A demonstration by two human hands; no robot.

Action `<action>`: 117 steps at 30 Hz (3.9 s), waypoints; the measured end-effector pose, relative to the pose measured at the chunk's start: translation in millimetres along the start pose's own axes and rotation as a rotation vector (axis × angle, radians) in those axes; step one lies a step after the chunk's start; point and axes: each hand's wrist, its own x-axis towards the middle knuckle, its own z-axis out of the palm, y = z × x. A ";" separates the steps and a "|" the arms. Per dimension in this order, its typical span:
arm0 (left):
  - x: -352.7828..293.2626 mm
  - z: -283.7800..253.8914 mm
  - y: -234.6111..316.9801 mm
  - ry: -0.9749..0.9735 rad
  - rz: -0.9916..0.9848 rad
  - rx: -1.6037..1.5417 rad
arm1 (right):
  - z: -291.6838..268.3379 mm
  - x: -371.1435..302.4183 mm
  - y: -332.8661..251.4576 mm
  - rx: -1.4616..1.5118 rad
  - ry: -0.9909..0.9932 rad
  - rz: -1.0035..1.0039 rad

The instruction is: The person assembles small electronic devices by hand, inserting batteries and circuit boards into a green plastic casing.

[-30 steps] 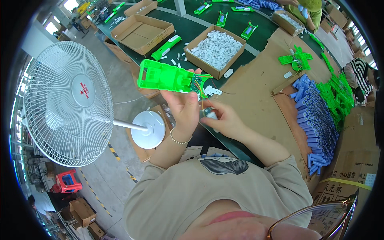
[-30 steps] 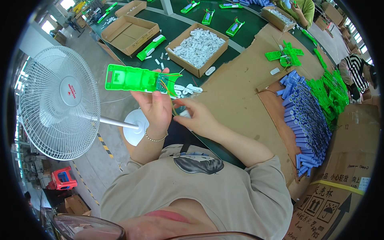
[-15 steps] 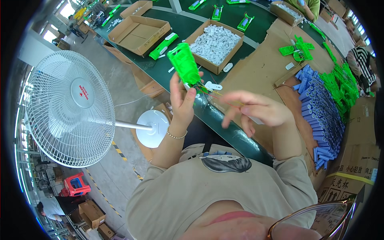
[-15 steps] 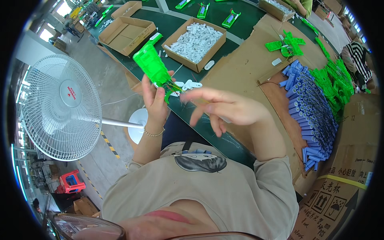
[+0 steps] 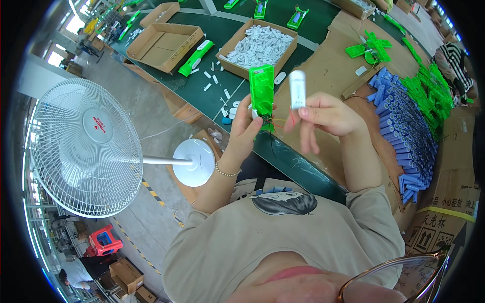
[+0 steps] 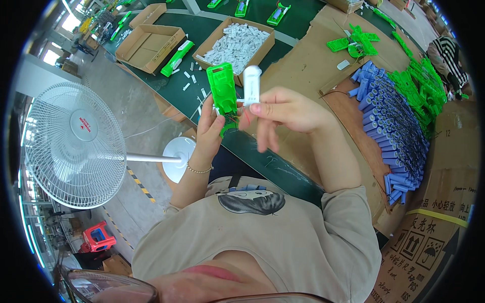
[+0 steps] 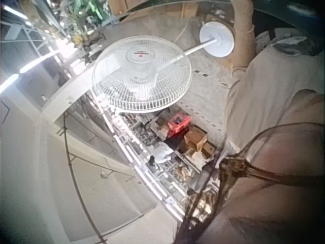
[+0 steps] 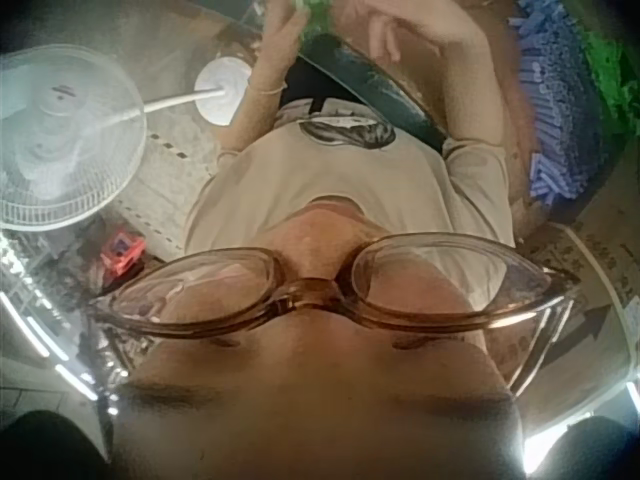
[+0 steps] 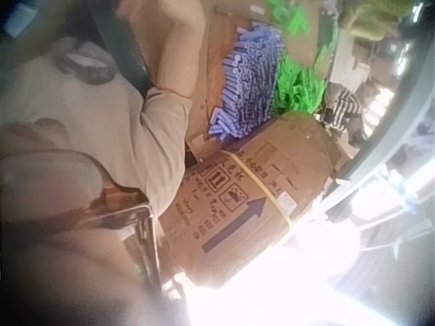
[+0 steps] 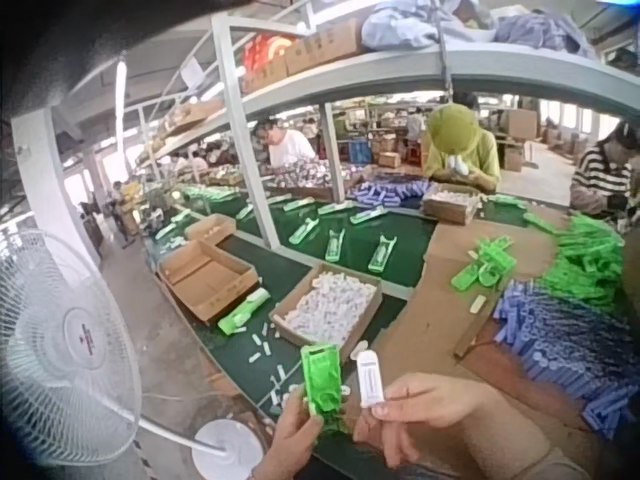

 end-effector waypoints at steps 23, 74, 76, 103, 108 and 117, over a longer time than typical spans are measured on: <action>-6.8 11.4 -13.7 -0.015 0.123 0.222 | -17.6 17.5 24.0 0.281 -0.135 -0.059; 15.0 32.8 65.4 0.082 0.979 1.197 | 2.0 13.4 18.9 0.362 0.047 -0.187; 10.9 36.2 66.2 0.030 1.018 1.257 | 2.3 15.4 22.7 0.412 -0.022 -0.185; 15.5 25.1 27.6 -0.440 -0.083 0.040 | 17.5 17.8 12.7 -0.125 -0.036 -0.145; -15.2 43.1 -17.3 -0.080 -0.006 0.075 | 27.1 15.9 5.3 -0.209 0.267 -0.158; -13.5 41.2 -11.9 -0.030 0.118 0.289 | 35.1 30.0 16.9 -0.631 0.816 -0.520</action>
